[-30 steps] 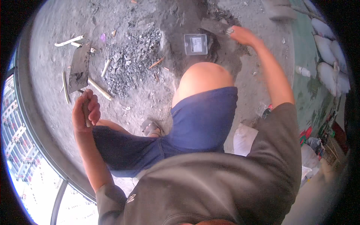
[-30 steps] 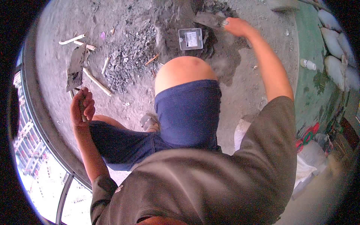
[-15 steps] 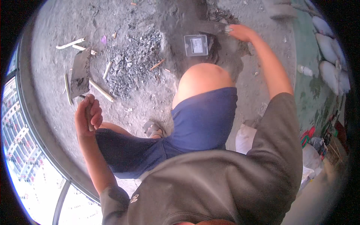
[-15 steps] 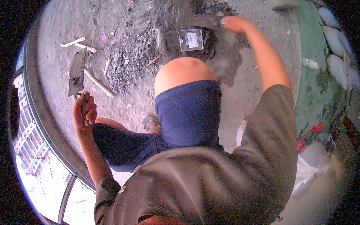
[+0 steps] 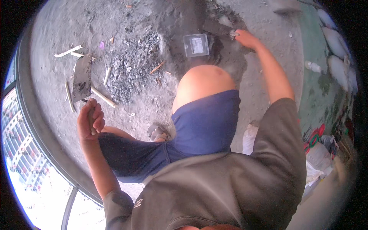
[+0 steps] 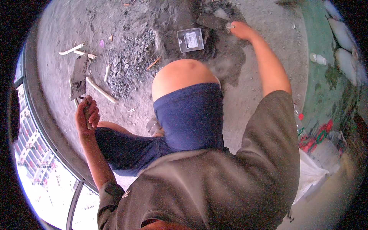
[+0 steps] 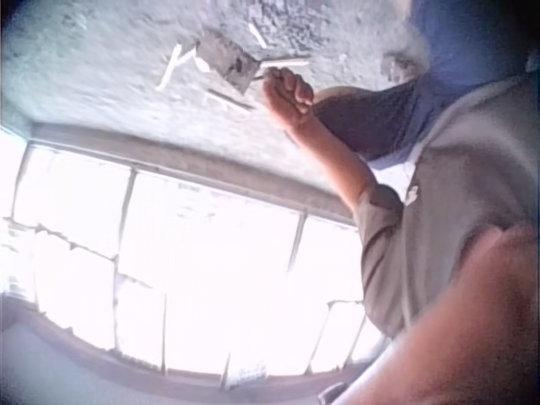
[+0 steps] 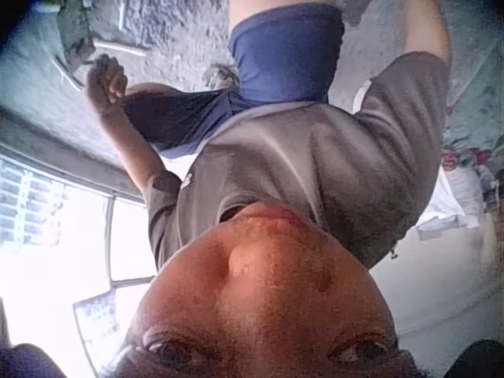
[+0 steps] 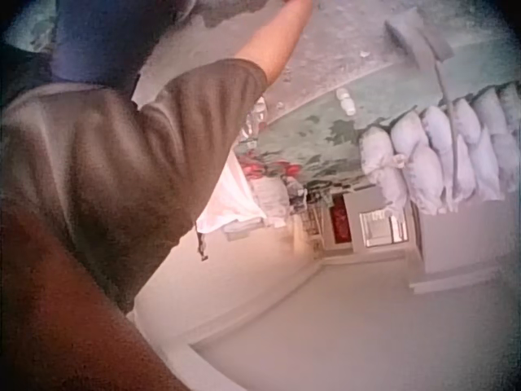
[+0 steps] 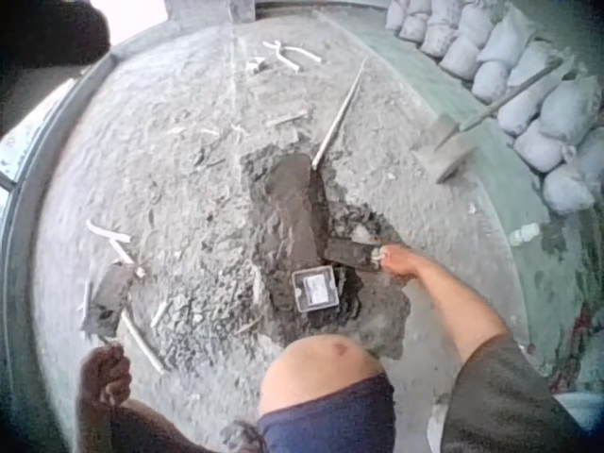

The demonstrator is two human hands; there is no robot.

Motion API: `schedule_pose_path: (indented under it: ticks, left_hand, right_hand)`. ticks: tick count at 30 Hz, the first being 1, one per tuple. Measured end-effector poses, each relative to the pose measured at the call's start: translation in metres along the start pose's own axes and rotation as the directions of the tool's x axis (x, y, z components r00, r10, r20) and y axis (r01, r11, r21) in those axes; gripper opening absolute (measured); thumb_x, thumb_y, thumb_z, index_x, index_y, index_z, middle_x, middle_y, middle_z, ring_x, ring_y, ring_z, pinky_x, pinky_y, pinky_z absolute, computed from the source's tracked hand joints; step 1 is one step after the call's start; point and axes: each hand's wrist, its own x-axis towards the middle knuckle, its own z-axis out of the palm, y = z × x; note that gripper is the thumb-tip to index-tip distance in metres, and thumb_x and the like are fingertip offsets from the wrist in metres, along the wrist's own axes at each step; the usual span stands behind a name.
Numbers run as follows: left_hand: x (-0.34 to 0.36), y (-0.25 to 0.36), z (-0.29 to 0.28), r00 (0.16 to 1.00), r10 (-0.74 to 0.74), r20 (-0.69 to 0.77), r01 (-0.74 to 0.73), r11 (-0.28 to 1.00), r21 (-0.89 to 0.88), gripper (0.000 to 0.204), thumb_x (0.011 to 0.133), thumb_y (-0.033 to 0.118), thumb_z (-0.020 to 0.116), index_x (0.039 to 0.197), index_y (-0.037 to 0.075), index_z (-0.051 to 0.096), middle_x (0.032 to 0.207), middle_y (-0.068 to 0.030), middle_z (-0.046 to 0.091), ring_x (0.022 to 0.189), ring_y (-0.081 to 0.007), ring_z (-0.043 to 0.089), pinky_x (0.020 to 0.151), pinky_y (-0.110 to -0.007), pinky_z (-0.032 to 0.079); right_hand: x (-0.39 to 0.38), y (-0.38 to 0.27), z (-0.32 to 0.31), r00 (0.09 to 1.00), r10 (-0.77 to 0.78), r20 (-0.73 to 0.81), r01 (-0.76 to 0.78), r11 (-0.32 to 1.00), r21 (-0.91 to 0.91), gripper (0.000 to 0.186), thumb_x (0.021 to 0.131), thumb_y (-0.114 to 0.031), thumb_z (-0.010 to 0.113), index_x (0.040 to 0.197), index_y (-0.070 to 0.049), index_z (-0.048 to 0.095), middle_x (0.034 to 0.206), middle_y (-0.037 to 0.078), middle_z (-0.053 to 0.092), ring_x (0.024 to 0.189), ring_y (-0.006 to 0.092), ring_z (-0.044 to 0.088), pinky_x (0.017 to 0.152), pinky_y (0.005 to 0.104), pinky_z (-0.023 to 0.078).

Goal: Applying mortar and cleaning around a floor-mounted electrical box using a trowel.

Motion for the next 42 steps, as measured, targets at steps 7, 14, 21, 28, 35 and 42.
schedule_pose_path:
  ticks: [7,14,21,28,35,42]
  left_hand:
    - [0.014,0.000,0.004,1.000,-0.026,0.002,0.026,0.999,-0.025,0.018,0.095,0.026,0.040,0.086,0.010,0.040,0.063,-0.0010,0.038,0.038,-0.0099,0.034,0.028,-0.023,0.031]
    - [0.009,0.001,-0.001,1.000,-0.008,-0.027,0.007,1.000,-0.026,0.018,0.094,0.026,0.042,0.087,0.009,0.041,0.062,-0.0009,0.037,0.037,-0.0102,0.035,0.027,-0.024,0.031]
    - [0.015,0.000,-0.005,0.999,-0.034,-0.024,0.034,0.999,-0.026,0.019,0.094,0.027,0.043,0.091,0.009,0.043,0.062,-0.0013,0.037,0.037,-0.0101,0.035,0.027,-0.024,0.032]
    - [0.024,-0.004,-0.005,0.994,-0.109,-0.015,0.109,0.994,-0.027,0.019,0.094,0.027,0.042,0.092,0.009,0.044,0.064,-0.0012,0.038,0.038,-0.0105,0.036,0.028,-0.024,0.031]
    - [0.025,-0.005,-0.005,0.990,-0.121,-0.069,0.122,0.993,0.007,0.018,0.094,0.027,0.042,0.089,0.010,0.043,0.063,-0.0007,0.037,0.038,-0.0103,0.036,0.027,-0.024,0.032]
    - [0.027,-0.005,0.004,0.995,-0.094,-0.044,0.096,0.995,0.026,0.018,0.094,0.026,0.042,0.088,0.009,0.041,0.062,-0.0010,0.037,0.038,-0.0100,0.036,0.028,-0.023,0.032]
  right_hand:
    - [0.020,-0.038,-0.012,0.996,-0.081,-0.042,0.078,0.995,-0.060,0.028,0.081,-0.025,0.047,0.100,-0.004,0.051,0.094,0.022,0.059,0.091,0.0395,0.055,0.076,0.0447,0.044]
    - [-0.046,-0.015,-0.021,0.993,0.117,-0.005,-0.116,0.992,0.048,0.035,0.083,-0.027,0.052,0.110,-0.005,0.053,0.102,0.021,0.061,0.097,0.0372,0.057,0.081,0.0435,0.045]
    - [-0.161,-0.024,0.032,0.958,0.266,-0.109,-0.240,0.949,0.203,0.044,0.086,-0.032,0.054,0.117,-0.002,0.049,0.104,0.022,0.059,0.099,0.0384,0.055,0.084,0.0435,0.044]
    - [-0.187,-0.061,0.088,0.959,0.187,-0.215,-0.164,0.979,0.120,0.034,0.088,-0.029,0.051,0.111,-0.004,0.049,0.106,0.019,0.056,0.099,0.0391,0.053,0.081,0.0463,0.044]
    - [-0.152,-0.032,0.067,0.965,0.028,-0.260,-0.084,0.975,-0.207,0.032,0.090,-0.029,0.049,0.114,-0.007,0.050,0.116,0.016,0.053,0.105,0.0352,0.052,0.085,0.0455,0.044]
    - [-0.095,-0.031,0.008,0.997,0.028,-0.075,-0.051,0.948,-0.314,0.041,0.092,-0.032,0.044,0.126,-0.009,0.045,0.131,0.016,0.046,0.121,0.0338,0.043,0.098,0.0452,0.037]
